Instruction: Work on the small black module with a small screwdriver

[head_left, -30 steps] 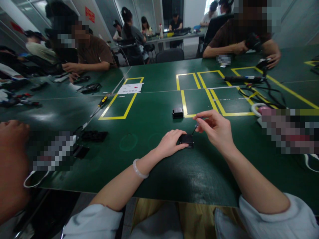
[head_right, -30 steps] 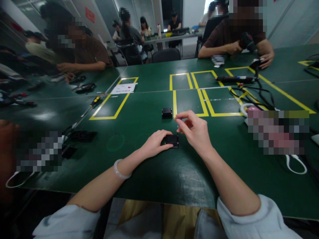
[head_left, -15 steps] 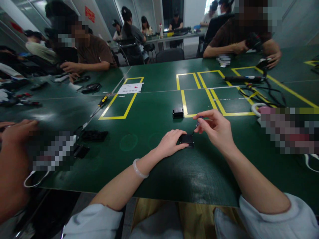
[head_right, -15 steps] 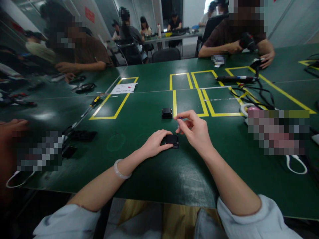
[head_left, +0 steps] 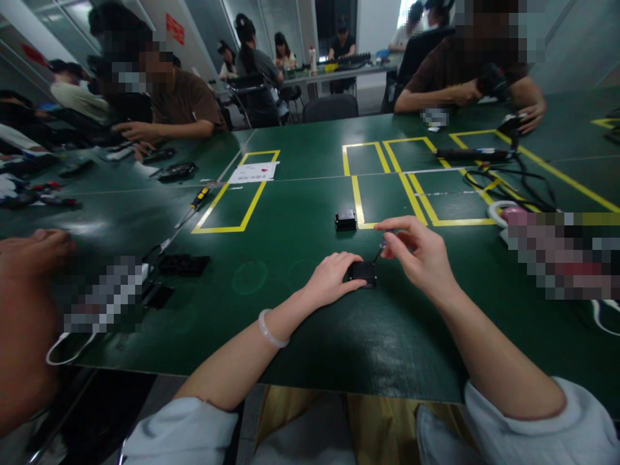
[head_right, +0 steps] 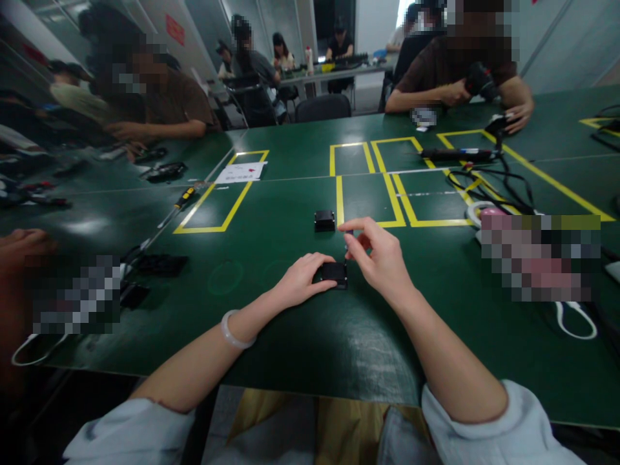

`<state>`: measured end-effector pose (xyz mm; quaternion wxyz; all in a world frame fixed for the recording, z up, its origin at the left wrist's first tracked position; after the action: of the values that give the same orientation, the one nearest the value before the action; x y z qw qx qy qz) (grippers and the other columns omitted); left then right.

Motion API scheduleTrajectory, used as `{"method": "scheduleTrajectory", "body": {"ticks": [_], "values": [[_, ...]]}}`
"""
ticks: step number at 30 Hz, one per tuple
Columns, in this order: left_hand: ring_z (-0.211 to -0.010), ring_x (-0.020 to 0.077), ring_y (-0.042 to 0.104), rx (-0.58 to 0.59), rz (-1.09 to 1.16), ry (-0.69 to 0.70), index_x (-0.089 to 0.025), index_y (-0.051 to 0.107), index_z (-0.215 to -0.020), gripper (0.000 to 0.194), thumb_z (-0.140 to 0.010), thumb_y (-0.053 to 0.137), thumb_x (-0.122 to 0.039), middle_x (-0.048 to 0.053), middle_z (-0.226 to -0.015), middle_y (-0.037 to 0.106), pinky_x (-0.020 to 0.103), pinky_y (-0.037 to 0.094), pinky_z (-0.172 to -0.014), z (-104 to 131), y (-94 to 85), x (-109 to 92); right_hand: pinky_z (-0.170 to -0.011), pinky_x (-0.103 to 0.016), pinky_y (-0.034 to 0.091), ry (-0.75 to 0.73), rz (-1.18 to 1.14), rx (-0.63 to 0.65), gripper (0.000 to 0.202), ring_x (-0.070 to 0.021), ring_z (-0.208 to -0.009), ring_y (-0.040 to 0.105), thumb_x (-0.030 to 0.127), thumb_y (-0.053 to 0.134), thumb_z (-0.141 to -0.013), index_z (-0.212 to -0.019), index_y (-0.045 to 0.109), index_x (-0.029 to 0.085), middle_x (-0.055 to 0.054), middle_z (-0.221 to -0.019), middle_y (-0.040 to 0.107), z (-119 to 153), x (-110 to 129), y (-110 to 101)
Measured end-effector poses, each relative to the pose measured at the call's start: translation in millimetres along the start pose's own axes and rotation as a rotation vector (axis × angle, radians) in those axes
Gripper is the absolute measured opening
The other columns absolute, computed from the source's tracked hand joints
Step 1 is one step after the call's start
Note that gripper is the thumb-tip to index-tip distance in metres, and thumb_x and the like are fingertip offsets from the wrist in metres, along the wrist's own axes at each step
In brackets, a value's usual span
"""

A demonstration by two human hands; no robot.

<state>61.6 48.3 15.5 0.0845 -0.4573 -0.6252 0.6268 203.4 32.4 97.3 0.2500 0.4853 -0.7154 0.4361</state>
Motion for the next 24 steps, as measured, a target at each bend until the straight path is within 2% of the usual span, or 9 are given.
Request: {"method": "scheduleTrajectory", "body": {"ticks": [14, 19, 24], "values": [[-0.098, 0.0231, 0.054, 0.001, 0.006, -0.015, -0.021, 0.051, -0.116, 0.042, -0.086, 0.059, -0.05, 0.005, -0.107, 0.059, 0.036, 0.044, -0.085, 0.1, -0.4, -0.4, -0.055, -0.025, 0.05, -0.002, -0.017, -0.008, 0.014, -0.0089, -0.061, 0.06, 0.032, 0.056, -0.088, -0.098, 0.06, 0.023, 0.0, -0.091, 0.063, 1.1, -4.3, 2.2], [-0.098, 0.0222, 0.054, 0.0, 0.004, -0.012, -0.021, 0.051, -0.117, 0.04, -0.089, 0.056, -0.048, 0.005, -0.107, 0.059, 0.035, 0.044, -0.085, 0.0, -0.2, -0.4, -0.058, -0.026, 0.051, 0.017, -0.075, -0.022, 0.023, -0.0098, -0.063, 0.06, 0.033, 0.057, -0.088, -0.109, 0.054, 0.023, -0.002, -0.097, 0.067, 2.7, -5.0, 2.5], [-0.098, 0.0224, 0.054, 0.0, 0.005, -0.017, -0.021, 0.051, -0.116, 0.04, -0.088, 0.056, -0.049, 0.005, -0.107, 0.059, 0.036, 0.044, -0.087, 0.5, 0.1, 0.2, -0.057, -0.026, 0.051, 0.005, -0.015, -0.03, 0.02, -0.0096, -0.063, 0.06, 0.032, 0.054, -0.089, -0.106, 0.058, 0.022, -0.003, -0.099, 0.066, 3.4, -5.2, 1.0]]}}
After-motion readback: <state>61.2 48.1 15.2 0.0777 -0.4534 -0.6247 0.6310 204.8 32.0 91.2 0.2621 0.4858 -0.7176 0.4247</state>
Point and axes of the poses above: each hand's wrist, its own z-axis away from the middle knuckle, its own y-axis out of the palm, x = y × z, the point moved 8 cm from there along -z, towards the middle knuckle
